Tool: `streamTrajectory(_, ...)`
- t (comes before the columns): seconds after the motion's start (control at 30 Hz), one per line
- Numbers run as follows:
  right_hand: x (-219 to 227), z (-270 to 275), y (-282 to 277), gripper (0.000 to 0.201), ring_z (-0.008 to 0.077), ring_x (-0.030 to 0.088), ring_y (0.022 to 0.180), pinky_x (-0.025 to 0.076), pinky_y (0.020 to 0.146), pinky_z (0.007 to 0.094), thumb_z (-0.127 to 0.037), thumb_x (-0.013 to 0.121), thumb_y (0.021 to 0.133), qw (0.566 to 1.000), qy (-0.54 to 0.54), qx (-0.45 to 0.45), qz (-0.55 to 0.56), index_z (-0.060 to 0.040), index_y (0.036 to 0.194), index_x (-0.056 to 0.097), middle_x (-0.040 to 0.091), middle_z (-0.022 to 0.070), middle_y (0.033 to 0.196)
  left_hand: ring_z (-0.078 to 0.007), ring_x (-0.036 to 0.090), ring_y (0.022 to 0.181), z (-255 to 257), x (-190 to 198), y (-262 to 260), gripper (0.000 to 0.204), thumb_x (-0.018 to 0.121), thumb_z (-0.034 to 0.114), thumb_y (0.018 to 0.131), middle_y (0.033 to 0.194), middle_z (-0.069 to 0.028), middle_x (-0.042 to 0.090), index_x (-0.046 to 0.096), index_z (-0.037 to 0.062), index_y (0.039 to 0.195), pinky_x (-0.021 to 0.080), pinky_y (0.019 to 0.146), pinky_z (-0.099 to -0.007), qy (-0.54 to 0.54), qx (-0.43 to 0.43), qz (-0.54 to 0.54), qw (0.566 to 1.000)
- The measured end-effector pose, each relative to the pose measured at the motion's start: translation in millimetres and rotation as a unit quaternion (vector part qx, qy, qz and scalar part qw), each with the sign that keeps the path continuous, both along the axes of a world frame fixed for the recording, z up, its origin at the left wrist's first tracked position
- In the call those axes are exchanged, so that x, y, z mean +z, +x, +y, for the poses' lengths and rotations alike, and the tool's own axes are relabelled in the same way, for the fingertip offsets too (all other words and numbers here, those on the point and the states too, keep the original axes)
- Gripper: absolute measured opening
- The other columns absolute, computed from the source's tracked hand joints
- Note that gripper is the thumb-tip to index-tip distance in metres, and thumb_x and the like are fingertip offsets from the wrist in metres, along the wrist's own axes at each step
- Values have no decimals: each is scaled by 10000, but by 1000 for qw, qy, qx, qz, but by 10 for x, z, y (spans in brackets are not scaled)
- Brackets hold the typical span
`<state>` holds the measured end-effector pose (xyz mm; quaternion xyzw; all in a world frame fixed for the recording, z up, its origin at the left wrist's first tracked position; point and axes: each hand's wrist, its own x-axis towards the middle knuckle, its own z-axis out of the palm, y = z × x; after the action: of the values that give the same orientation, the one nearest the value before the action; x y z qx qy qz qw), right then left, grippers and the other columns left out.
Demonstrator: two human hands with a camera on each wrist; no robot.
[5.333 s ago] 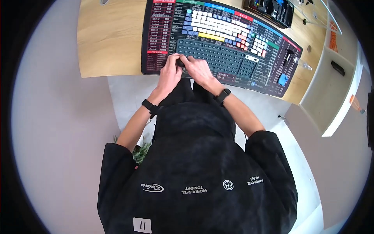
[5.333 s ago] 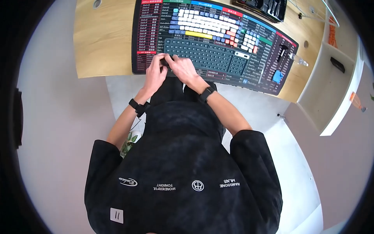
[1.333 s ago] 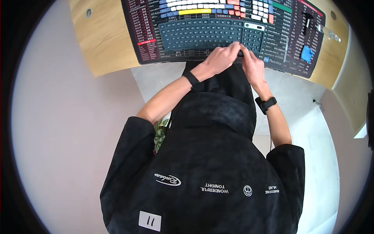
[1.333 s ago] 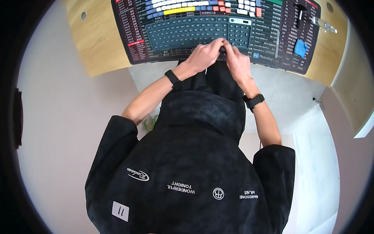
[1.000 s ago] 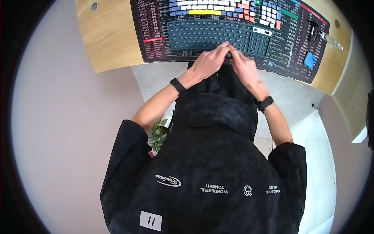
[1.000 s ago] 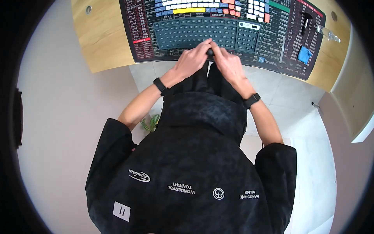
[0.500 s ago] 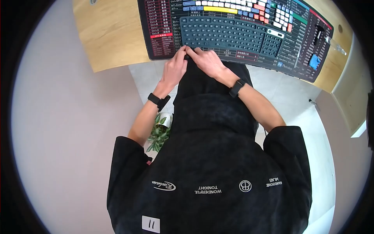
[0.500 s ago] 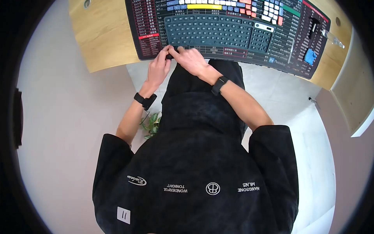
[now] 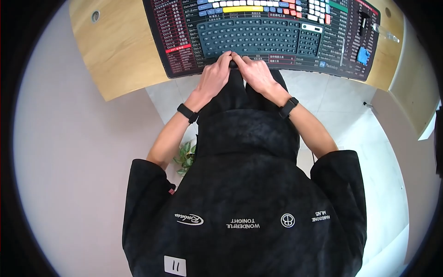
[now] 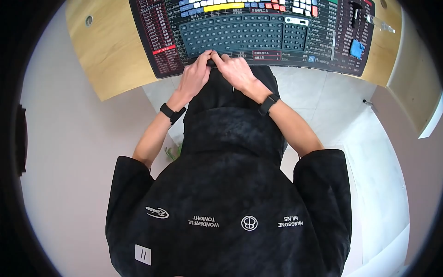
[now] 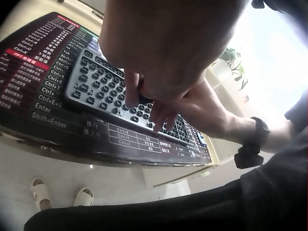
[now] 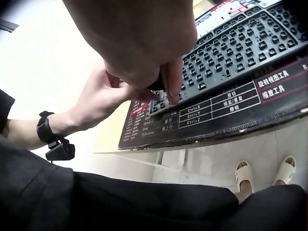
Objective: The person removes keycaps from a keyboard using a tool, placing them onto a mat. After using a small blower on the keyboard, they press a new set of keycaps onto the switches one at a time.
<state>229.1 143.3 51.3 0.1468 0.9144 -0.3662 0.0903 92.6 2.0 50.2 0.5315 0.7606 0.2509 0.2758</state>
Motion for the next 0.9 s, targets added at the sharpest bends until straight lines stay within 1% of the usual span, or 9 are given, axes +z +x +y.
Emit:
streamTrajectory(0.07,-5,46,25,483,335,701,658,553,543,413,-72,621,905,999,26,-9,28,-30,1367,488,666,159,849,-361,734,932,68,-11,26,418,653,-38,862,1387,-198,610,511,-12,1255,637,720,-430,3,-7,6,1000)
streamTrajectory(0.3,180,330,306,491,331,702,668,554,544,407,-66,640,892,998,16,-36,38,-35,1362,504,664,162,852,-364,735,935,383,205,293,399,652,-34,861,1359,-234,623,512,-23,1234,640,715,-424,55,1,4,998)
streamTrajectory(0.4,139,453,468,486,333,703,679,556,550,408,-60,636,892,999,16,-37,28,-38,1358,500,662,158,846,-365,735,939,489,113,442,400,653,-30,862,1375,-231,616,512,-28,1236,640,715,-423,42,0,-4,999)
streamTrajectory(0.47,45,508,568,661,378,685,722,553,588,463,26,627,830,999,-17,-30,-7,-69,1462,458,666,169,920,-367,735,940,525,20,516,398,653,-30,861,1374,-230,617,513,-29,1233,640,714,-421,35,-13,-12,999)
streamTrajectory(0.5,9,529,618,661,378,685,722,553,588,463,26,627,830,999,-19,-32,-6,-69,1462,458,666,169,920,-368,734,941,542,-25,537,395,653,-30,861,1372,-229,619,515,-29,1231,639,714,-420,30,-22,-16,999)
streamTrajectory(0.57,25,587,700,473,346,703,692,563,568,416,-56,633,890,999,1,-31,14,-48,1343,493,668,159,897,-374,725,963,621,9,613,388,642,-32,875,1366,-195,635,518,-12,1242,634,736,-423,17,-20,-25,999)
streamTrajectory(0.73,77,783,894,536,344,709,705,567,580,419,-45,644,867,997,-2,-62,36,-47,1378,482,665,168,920,-381,718,974,900,136,758,377,635,-30,888,1316,-160,675,529,6,1248,624,753,-426,45,-24,-6,999)
streamTrajectory(0.8,61,844,972,563,342,712,712,569,587,421,-43,652,856,996,3,-75,46,-44,1392,479,665,170,923,-371,732,938,1029,184,826,458,673,-29,849,1326,-230,637,509,-58,1276,631,755,-418,55,-32,-2,998)
streamTrajectory(0.9,9,968,1102,615,341,715,730,575,600,423,-27,664,832,997,22,-64,33,-32,1417,475,663,172,926,-375,731,937,1119,20,926,458,677,-31,846,1314,-224,640,509,-49,1272,631,756,-422,27,-48,-22,998)
